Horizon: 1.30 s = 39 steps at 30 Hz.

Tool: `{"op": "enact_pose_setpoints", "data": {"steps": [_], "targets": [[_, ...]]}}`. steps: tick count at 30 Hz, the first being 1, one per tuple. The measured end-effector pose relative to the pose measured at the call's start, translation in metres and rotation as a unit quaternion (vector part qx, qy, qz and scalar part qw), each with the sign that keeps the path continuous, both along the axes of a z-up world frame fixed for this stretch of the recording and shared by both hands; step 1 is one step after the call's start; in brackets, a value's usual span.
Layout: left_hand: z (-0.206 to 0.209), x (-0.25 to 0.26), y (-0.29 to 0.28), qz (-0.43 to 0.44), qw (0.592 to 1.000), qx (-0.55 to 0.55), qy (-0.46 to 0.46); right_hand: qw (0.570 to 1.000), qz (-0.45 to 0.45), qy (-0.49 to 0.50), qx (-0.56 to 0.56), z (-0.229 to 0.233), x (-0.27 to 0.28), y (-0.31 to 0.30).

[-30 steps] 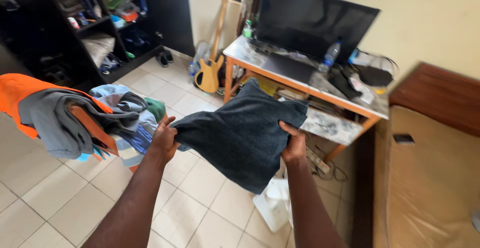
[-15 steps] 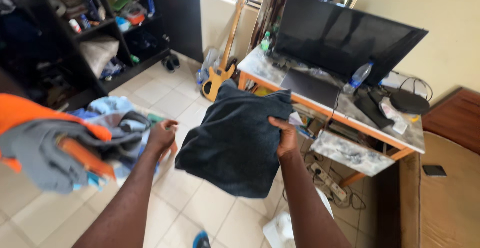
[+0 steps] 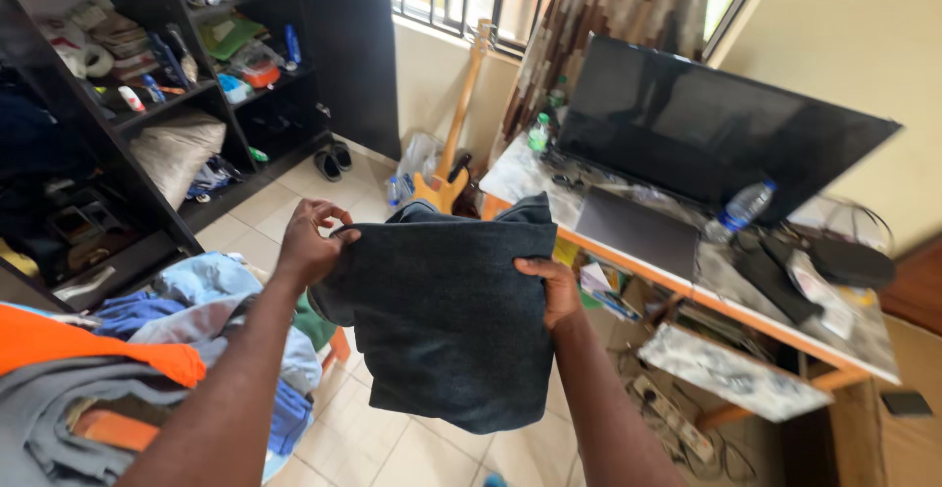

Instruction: The person folds a dark t-shirt, a pair of dark pants, an orange t-shirt, and a pair of grey sweatpants. They place each folded item into a wardrobe shelf. The person retrieves the pants from a bed before folding them.

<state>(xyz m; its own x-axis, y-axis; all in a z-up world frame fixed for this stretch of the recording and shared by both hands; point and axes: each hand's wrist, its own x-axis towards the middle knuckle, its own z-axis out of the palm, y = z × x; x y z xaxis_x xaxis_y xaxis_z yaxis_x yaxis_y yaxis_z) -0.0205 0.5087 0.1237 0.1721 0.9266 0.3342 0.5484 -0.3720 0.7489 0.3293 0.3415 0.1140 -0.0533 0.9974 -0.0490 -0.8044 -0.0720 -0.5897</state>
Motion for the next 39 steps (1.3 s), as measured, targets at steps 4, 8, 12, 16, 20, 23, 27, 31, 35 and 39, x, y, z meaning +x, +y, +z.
{"op": "enact_pose_setpoints", "data": {"steps": [4,8,12,16,20,23,27,31,35,39], "targets": [[-0.034,0.018,0.04,0.111,0.99,-0.067,0.055,1.0,-0.005,0.006,0.009,0.0,-0.003,0.059],[-0.057,0.03,0.065,-0.11,0.802,-0.515,-0.28,0.998,0.045,0.029,0.046,0.001,-0.003,0.138],[-0.042,0.034,0.073,-0.256,0.682,-0.508,-0.46,0.981,0.153,0.092,0.073,-0.001,0.013,0.217],[-0.012,0.049,0.113,-0.166,0.693,-0.462,-0.527,0.987,0.125,0.078,0.064,0.013,0.029,0.29],[0.005,0.056,0.15,-0.133,0.791,-0.383,-0.458,0.985,0.163,0.061,-0.013,0.021,0.048,0.346],[0.006,0.061,0.173,-0.129,0.791,-0.347,-0.486,0.976,0.21,0.038,-0.042,0.01,0.055,0.394],[0.007,0.06,0.224,-0.086,0.782,-0.337,-0.517,0.976,0.164,-0.094,-0.109,-0.013,0.045,0.455],[0.007,0.043,0.278,-0.12,0.77,-0.313,-0.543,0.969,0.177,-0.129,-0.116,-0.03,0.021,0.511],[0.021,0.021,0.343,-0.115,0.767,-0.316,-0.546,0.976,0.187,-0.111,-0.025,-0.031,-0.009,0.569],[0.041,-0.011,0.416,-0.123,0.76,-0.322,-0.551,0.982,0.147,-0.118,-0.025,-0.014,-0.038,0.63]]}}
